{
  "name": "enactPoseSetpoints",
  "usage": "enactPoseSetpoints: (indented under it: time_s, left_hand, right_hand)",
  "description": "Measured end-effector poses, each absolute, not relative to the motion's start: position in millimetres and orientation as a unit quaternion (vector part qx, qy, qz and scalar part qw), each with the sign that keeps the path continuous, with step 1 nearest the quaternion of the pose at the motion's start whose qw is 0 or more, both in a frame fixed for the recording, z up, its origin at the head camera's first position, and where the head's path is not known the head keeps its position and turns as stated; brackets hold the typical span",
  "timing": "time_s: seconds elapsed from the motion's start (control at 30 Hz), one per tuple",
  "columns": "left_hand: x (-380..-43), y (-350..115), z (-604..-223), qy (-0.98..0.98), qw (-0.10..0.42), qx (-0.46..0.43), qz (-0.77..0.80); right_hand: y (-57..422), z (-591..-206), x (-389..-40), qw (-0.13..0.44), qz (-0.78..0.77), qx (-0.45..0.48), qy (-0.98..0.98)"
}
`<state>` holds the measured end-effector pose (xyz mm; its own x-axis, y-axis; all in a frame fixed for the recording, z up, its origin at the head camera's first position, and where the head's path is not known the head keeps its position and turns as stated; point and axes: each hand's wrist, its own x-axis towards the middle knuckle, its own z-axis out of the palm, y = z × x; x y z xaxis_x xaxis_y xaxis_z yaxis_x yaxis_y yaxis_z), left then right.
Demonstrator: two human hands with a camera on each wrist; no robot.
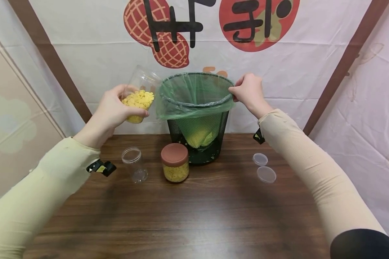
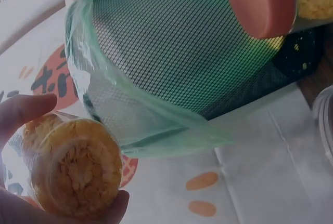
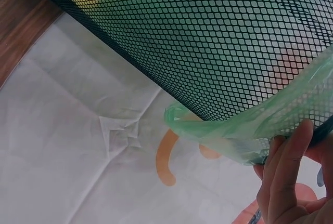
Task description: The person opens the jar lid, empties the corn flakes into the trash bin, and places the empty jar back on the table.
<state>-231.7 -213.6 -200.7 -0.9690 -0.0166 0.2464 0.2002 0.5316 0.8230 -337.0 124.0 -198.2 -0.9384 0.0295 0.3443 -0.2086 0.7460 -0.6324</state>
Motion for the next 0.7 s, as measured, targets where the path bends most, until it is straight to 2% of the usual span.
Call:
enactPoseSetpoints:
  time_s: [0.33,0.7]
  left_hand:
    - [-250.0,-208.7,-185.2,-0.879,0.112,-0.038,-0.461]
    - [-270.1,-198.0,-163.5,-0.881,0.136,-0.041,-0.451]
  right_hand:
    - [125.7,-198.9,-336.1,0.171,0.355,0.044,-0.918]
    - [122.1,-197.9,-335.2,0.169,0.353,0.044,-0.919]
